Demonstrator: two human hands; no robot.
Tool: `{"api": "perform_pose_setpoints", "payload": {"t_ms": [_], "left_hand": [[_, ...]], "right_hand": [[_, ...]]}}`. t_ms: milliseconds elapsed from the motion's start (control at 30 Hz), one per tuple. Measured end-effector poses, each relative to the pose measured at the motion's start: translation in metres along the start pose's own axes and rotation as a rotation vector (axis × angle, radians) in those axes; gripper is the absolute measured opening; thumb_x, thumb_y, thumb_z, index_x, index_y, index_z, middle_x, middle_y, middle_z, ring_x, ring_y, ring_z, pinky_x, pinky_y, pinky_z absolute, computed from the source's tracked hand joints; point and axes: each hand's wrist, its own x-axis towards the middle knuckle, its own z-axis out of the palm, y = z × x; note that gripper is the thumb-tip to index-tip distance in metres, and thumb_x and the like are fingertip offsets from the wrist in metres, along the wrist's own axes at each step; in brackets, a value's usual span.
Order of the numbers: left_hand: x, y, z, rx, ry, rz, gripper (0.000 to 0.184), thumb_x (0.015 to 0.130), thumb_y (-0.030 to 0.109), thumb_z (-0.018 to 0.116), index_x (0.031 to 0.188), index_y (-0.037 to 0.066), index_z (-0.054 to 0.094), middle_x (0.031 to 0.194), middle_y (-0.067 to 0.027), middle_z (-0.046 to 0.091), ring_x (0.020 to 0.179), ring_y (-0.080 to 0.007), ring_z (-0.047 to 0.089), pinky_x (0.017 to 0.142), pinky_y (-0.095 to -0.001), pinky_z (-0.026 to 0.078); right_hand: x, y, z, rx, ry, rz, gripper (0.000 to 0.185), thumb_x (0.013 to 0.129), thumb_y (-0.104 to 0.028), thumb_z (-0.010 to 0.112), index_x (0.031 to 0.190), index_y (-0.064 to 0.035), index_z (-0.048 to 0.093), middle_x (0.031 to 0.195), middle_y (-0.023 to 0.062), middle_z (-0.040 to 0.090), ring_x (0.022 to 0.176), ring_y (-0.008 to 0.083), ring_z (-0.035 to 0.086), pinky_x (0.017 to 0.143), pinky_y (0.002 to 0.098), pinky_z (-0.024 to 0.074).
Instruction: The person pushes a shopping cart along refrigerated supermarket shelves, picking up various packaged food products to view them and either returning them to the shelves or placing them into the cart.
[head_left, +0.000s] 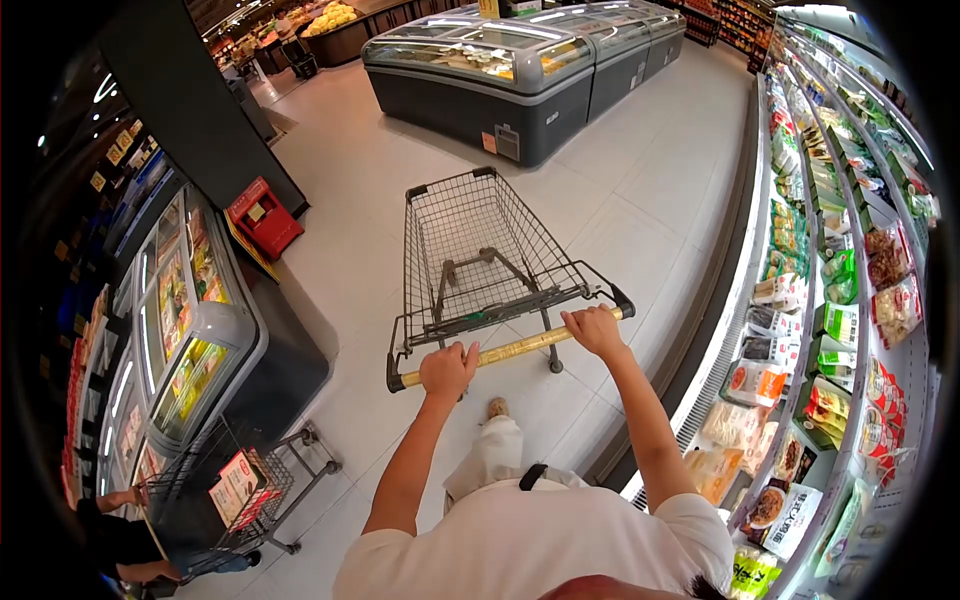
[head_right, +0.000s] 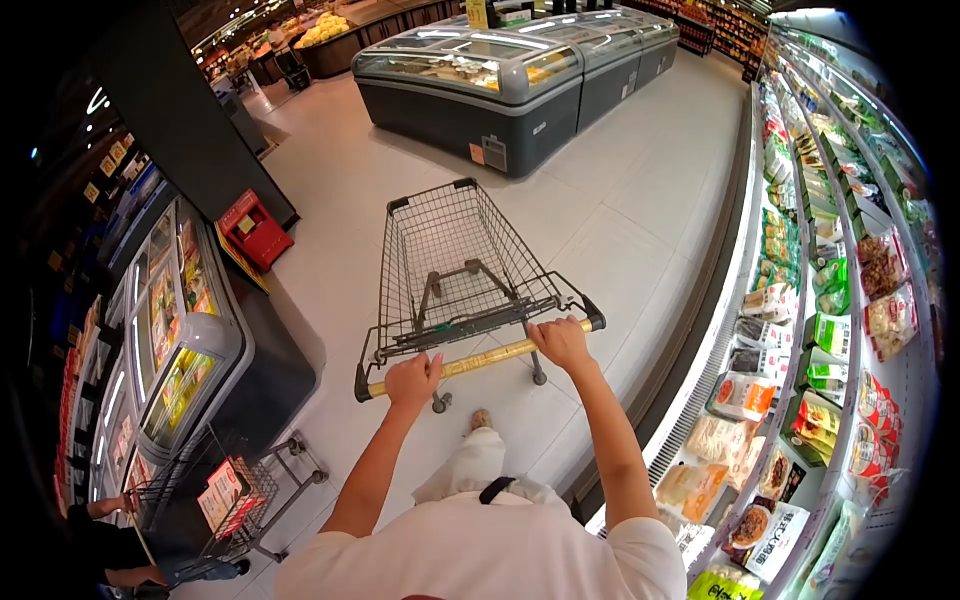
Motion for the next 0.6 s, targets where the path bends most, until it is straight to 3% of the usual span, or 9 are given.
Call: {"api": "perform_pose_setpoints", "payload": {"t_ms": [367, 600], "left_hand": [[-0.125, 0.048, -0.022, -0.056, 0.056, 0.259, 0.036, 0.088, 0.033, 0.063, 0.06, 0.013, 0.052, 0.055, -0.005, 0.059, 0.051, -0.0275, 0.058, 0.051, -0.0412, 0.042], [-0.157, 0.054, -0.028, -0.127, -0.071, 0.466, 0.034, 0.089, 0.028, 0.061, 0.061, 0.011, 0.054, 0.055, -0.0059, 0.058, 0.049, -0.0284, 0.056, 0.051, -0.0418, 0.042]], "right_hand": [[-0.182, -0.044, -0.038, -0.063, 0.086, 0.269, 0.049, 0.095, -0.033, 0.051, 0.054, -0.0101, 0.061, 0.054, 0.0087, 0.06, 0.054, 0.0274, 0.058, 0.065, 0.0387, 0.0392], [-0.268, -0.091, -0.046, -0.128, 0.226, 0.552, 0.046, 0.09, -0.034, 0.055, 0.051, -0.0109, 0.062, 0.045, 0.0073, 0.054, 0.044, 0.0271, 0.053, 0.063, 0.0384, 0.0389]]}}
